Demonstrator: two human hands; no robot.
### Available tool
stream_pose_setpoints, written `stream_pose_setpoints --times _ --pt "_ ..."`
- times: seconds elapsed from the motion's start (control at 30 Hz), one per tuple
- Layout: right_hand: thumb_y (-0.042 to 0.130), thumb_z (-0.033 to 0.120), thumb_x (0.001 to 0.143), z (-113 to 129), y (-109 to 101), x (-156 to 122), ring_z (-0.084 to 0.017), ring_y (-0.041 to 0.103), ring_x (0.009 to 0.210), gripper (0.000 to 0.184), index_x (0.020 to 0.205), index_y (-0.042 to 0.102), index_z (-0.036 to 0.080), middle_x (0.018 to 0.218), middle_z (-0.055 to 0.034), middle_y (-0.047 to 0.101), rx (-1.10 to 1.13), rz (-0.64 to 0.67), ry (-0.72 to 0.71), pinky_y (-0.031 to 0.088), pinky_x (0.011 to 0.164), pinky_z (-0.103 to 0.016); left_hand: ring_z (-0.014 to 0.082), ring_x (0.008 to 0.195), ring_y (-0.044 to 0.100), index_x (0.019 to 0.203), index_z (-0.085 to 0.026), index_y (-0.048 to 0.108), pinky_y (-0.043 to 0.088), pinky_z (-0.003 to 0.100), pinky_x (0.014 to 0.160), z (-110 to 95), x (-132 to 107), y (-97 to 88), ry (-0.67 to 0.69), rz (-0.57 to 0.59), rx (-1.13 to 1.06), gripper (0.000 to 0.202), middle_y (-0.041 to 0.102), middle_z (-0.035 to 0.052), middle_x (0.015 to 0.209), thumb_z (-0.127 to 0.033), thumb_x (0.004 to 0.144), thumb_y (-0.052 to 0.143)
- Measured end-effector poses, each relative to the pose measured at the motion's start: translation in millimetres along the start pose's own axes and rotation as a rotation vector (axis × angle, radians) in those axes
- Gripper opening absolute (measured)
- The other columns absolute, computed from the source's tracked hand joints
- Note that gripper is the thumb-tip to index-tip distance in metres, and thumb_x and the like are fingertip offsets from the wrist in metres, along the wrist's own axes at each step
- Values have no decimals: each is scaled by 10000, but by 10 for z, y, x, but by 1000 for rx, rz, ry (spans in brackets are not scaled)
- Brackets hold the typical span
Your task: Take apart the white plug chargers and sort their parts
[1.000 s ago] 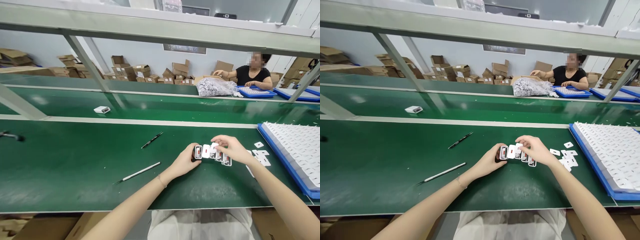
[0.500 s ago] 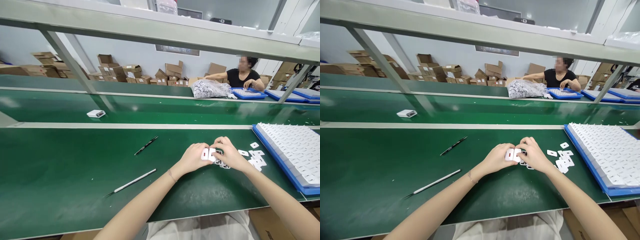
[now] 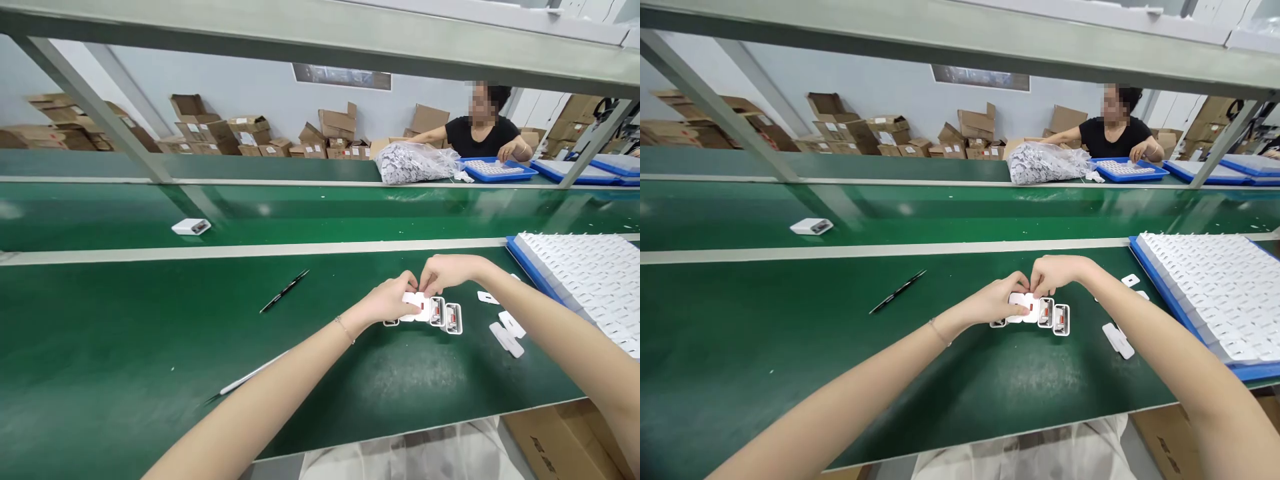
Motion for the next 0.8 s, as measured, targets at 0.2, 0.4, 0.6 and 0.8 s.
stream_pose_setpoints --times 0.2,0.4,0.6,0.8 --pt "621 198 695 96 -42 123 -160 619 604 134 728 744 155 613 -15 668 -40 88 4 417 531 -242 182 675 608 1017 -203 467 407 248 516 -47 -1 2 29 11 23 320 652 43 963 -281 728 580" --pt "596 160 690 157 -24 51 -126 524 519 134 684 730 154 514 14 594 -100 73 8 341 507 -245 249 749 615 910 -188 572 409 275 574 -134 96 35 34 75 140 358 635 39 848 -339 617 710" --pt "584 182 708 144 -31 60 -104 463 518 137 656 710 167 575 20 618 -119 77 -34 313 516 -251 295 888 602 1012 -164 542 425 302 638 -88 134 48 14 48 177 476 635 82 986 -387 632 722" --pt "701 300 650 105 -26 163 -123 498 514 172 561 658 159 516 19 579 -91 102 -20 338 510 -252 277 893 622 1064 -163 496 454 289 632 -51 118 15 28 41 172 560 644 87 1020 -423 634 744"
Point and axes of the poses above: each hand's wrist, its own x-axis towards the middle knuckle, its own y-axis out of the palm, z = x × y, the point moved 4 cm from there along x, towards the middle knuckle
